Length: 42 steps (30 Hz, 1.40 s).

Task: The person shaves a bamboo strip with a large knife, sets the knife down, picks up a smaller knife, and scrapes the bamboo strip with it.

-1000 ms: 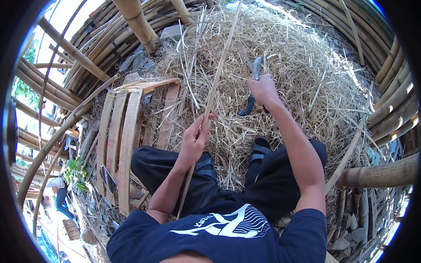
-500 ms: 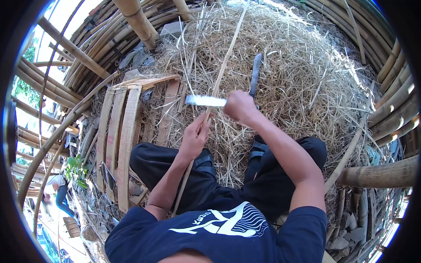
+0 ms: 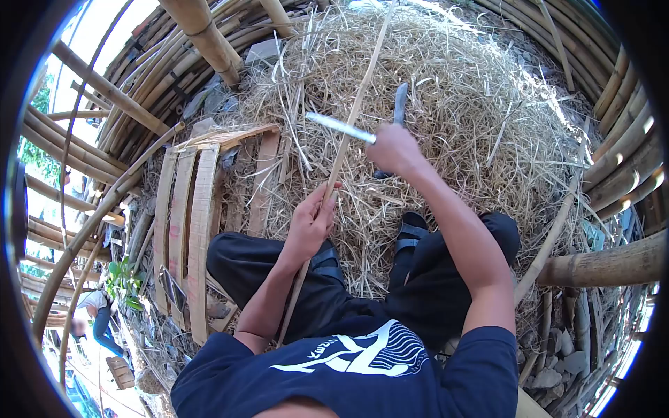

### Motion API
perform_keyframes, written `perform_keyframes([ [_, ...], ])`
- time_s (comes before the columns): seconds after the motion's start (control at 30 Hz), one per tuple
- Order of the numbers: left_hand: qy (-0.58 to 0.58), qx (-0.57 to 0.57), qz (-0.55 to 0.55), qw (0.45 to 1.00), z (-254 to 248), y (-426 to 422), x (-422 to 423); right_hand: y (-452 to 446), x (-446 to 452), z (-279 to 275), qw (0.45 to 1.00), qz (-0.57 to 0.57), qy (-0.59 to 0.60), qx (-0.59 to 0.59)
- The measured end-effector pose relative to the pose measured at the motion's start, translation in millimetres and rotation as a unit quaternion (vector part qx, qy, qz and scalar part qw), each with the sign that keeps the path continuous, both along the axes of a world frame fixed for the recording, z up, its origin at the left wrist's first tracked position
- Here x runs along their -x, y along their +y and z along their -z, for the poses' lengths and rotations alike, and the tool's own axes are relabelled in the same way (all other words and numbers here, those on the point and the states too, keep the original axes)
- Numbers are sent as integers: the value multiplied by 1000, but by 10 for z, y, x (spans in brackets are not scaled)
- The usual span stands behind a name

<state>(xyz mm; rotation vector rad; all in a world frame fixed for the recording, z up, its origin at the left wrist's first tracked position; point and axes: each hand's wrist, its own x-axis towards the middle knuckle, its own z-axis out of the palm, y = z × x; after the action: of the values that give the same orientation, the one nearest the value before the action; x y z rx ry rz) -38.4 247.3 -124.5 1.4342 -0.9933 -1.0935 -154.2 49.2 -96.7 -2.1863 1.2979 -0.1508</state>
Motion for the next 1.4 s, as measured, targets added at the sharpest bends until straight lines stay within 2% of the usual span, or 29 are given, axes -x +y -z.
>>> perform_keyframes([
  [0.13,4,-4,-17,1000,10,-13,-67,340,-107,149,994,-107,34,-1],
  [0.2,-39,-14,-52,998,48,-11,-116,454,-151,237,989,-138,46,4],
  [0.37,-77,1,-48,996,152,23,-124,404,-184,285,990,-128,43,46],
  [0.47,-59,6,-33,998,225,21,-69,103,-173,303,996,-67,54,31],
  [0.53,-39,0,-21,999,213,-16,-72,-8,-136,238,986,-95,91,107],
  [0.57,-33,-8,-27,999,195,-56,-70,-52,-139,250,985,-94,92,107],
  [0.63,-26,-14,-32,999,117,-75,-65,-158,-166,287,992,-26,95,80],
  [0.7,88,-43,-26,995,-61,-29,-101,-394,-100,263,990,56,126,37],
  [0.73,93,-41,-22,995,-98,-7,-92,-500,-33,287,989,94,106,52],
  [0.77,90,-40,-24,995,-94,26,-85,-595,64,234,983,180,44,-11],
  [0.8,82,-29,-20,996,-77,79,-67,-863,210,445,980,193,-28,-36],
  [0.83,72,-18,-16,997,-60,101,-73,-944,257,478,966,258,-5,31],
  [0.93,58,-13,-24,998,-99,99,-150,-664,229,181,973,218,39,63],
  [1.0,62,-10,-42,997,-107,63,-167,-458,125,119,990,136,-47,5],
  [1.03,64,-12,-41,997,-69,44,-169,-339,58,81,995,95,-28,1],
  [1.13,-158,-23,-79,984,-34,41,-159,91,-117,-44,998,-40,34,34],
  [1.17,-159,-21,-80,984,-22,33,-156,166,-163,51,994,-82,40,67],
  [1.23,-258,14,-76,963,19,24,-146,313,-228,171,992,-107,32,50],
  [1.3,-276,37,-76,958,4,39,-115,335,-267,375,991,-115,22,61],
  [1.4,-331,36,-76,940,45,71,-100,298,-242,298,989,-123,35,70],
])
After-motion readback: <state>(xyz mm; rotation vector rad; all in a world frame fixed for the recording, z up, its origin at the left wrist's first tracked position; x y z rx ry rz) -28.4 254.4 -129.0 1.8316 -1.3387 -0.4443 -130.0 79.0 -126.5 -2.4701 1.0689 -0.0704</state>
